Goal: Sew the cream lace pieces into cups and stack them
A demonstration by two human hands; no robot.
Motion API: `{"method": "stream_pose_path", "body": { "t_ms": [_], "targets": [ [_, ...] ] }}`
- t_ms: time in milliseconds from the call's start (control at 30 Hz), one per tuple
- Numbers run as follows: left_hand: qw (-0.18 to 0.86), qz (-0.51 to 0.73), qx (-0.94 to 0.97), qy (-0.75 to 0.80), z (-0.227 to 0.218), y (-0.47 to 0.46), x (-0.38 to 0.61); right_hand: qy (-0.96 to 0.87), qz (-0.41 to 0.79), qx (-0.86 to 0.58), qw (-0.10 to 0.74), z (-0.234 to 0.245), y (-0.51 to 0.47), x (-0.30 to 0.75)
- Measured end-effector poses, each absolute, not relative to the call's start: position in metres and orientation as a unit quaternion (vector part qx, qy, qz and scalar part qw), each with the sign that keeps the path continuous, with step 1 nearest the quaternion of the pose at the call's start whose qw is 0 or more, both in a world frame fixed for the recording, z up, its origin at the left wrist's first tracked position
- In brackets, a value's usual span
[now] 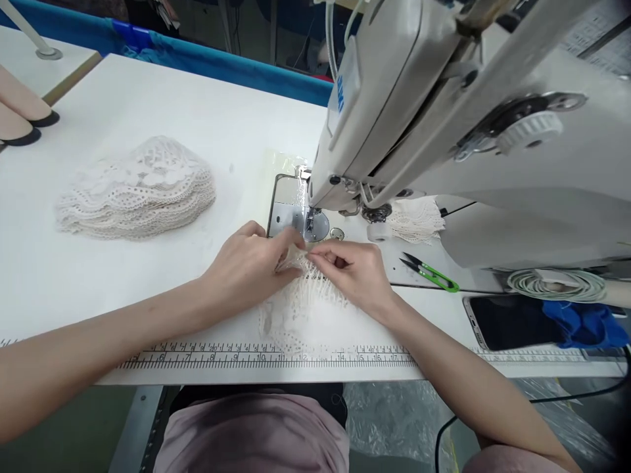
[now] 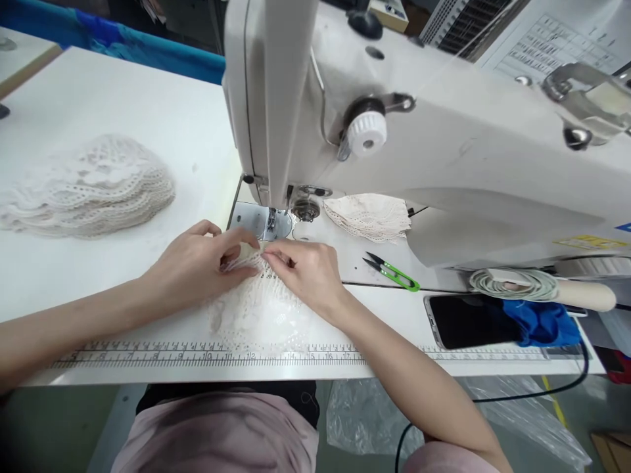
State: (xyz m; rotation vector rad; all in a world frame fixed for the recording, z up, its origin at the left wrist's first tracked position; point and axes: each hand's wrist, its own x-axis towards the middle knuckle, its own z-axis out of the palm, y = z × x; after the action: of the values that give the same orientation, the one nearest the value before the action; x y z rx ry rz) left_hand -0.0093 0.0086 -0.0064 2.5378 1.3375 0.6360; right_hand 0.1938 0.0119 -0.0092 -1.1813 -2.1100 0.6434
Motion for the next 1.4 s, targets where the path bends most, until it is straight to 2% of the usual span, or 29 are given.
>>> {"method": "stream_pose_path", "body": {
  "t_ms": [67,233,333,433,567,800,1100,1400],
  "targets": [
    [0.058,0.208,0.865,0.452,-0.005,0.007,-0.009,-0.794,0.218,-0.475,0.310,-0.012,0.016,0.192],
    [-0.129,0.215,0.902,0.350,-0.001,-0.005,-0.005,-0.796,0.178,-0.499,0.292,-0.014,0.023,0.191],
    [-0.184,0.184,0.913,0.314,-0.001,-0.015,-0.003,-0.797,0.176,-0.502,0.286,-0.014,0.028,0.193],
    [-0.172,0.157,0.916,0.325,-0.001,-0.020,-0.001,-0.803,0.142,-0.503,0.287,-0.014,0.028,0.197],
    [-0.117,0.170,0.920,0.333,-0.001,-0.013,-0.002,-0.841,0.020,-0.453,0.296,-0.012,0.020,0.202],
    [-0.085,0.182,0.920,0.336,-0.004,0.006,-0.005,-0.879,-0.116,-0.422,0.188,-0.012,0.014,0.206],
    [-0.108,0.174,0.910,0.360,-0.005,0.004,-0.004,-0.876,-0.144,-0.429,0.166,-0.012,0.018,0.205],
    [-0.108,0.181,0.910,0.357,-0.006,-0.002,-0.004,-0.875,-0.119,-0.422,0.205,-0.014,0.018,0.208]
  ]
}}
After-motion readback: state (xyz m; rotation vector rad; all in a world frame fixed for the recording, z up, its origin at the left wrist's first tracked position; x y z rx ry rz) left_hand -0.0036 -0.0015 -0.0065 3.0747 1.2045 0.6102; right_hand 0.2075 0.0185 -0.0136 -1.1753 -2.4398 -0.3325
